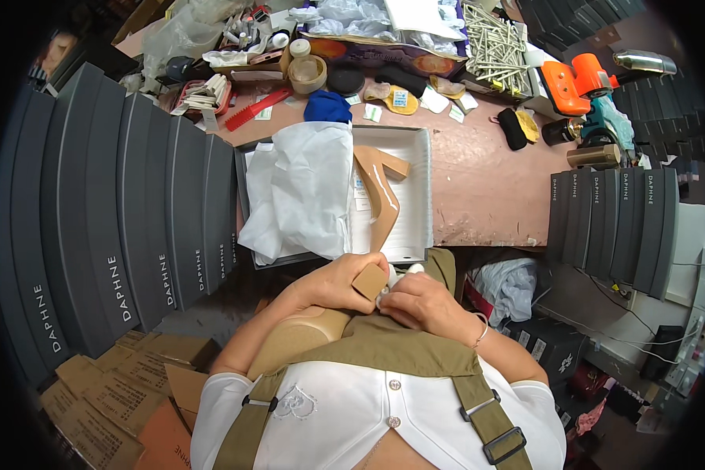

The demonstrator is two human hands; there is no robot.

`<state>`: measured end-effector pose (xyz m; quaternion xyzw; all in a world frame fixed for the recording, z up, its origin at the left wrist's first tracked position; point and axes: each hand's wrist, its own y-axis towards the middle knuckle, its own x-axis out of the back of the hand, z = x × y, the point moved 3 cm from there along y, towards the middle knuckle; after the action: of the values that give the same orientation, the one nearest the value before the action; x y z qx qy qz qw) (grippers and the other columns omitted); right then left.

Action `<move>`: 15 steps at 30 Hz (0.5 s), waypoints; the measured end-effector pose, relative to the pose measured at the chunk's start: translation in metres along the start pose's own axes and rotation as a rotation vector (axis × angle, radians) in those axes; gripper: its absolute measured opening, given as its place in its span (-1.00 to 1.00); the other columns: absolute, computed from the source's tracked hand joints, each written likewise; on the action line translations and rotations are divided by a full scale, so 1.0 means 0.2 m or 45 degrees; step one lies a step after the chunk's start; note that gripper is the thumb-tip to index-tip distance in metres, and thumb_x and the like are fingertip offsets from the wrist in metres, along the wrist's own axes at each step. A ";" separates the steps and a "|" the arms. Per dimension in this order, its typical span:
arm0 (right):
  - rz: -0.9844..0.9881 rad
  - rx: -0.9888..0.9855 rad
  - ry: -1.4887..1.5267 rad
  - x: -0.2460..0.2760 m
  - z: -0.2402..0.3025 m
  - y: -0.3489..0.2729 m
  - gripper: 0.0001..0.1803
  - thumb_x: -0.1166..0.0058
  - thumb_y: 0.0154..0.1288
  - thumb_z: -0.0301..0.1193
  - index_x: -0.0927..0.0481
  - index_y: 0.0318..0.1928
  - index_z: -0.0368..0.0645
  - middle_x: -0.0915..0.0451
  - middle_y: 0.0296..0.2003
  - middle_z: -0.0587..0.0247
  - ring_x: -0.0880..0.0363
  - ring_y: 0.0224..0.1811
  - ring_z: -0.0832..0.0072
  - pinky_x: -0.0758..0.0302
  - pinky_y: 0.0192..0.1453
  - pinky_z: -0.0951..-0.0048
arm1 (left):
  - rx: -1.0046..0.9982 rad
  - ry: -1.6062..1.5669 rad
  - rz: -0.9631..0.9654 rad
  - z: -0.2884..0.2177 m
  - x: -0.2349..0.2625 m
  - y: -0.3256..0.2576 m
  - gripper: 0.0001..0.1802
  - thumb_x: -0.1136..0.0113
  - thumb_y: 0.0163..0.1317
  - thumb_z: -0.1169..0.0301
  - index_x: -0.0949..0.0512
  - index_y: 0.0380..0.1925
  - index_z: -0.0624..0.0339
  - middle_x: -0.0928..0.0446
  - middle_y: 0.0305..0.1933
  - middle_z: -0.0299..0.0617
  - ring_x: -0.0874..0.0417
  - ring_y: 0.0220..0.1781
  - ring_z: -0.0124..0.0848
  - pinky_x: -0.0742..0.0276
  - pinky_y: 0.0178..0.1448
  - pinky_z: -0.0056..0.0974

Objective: Packing a pair of high-heeled shoes into a shoebox with protective paper.

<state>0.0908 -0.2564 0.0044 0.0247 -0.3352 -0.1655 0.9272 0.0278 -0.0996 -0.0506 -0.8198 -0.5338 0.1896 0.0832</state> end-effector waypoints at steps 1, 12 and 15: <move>-0.003 0.001 0.045 0.00 -0.01 -0.01 -0.78 -0.19 0.11 -0.46 -0.55 -0.18 -0.11 -0.46 -0.40 0.27 -0.46 -0.34 0.32 -0.39 -0.22 0.34 | -0.013 0.023 -0.006 0.00 0.00 0.01 -0.55 -0.32 -0.18 0.56 -0.44 -0.20 0.21 -0.51 -0.36 -0.32 -0.44 -0.29 -0.61 -0.40 -0.21 -0.42; -0.229 0.006 -0.119 0.07 0.03 0.09 -0.84 -0.17 0.10 -0.42 -0.54 -0.28 -0.14 -0.46 -0.43 0.24 -0.48 -0.36 0.28 -0.41 -0.29 0.31 | -0.011 -0.031 0.006 -0.01 -0.02 0.04 -0.56 -0.32 -0.23 0.52 -0.42 -0.25 0.20 -0.55 -0.39 -0.19 -0.54 -0.34 -0.43 -0.46 -0.24 -0.33; 0.087 -0.068 -0.147 0.02 0.00 0.05 -0.83 -0.18 0.08 -0.42 -0.54 -0.28 -0.14 -0.47 -0.42 0.22 -0.50 -0.34 0.26 -0.42 -0.28 0.30 | -0.008 0.037 0.045 0.00 -0.02 0.04 -0.56 -0.31 -0.23 0.52 -0.41 -0.26 0.21 -0.55 -0.40 -0.20 -0.53 -0.34 -0.44 -0.45 -0.24 -0.33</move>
<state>0.0963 -0.2477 0.0081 -0.0210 -0.3842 -0.1439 0.9117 0.0319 -0.1072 -0.0523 -0.8321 -0.5186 0.1775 0.0851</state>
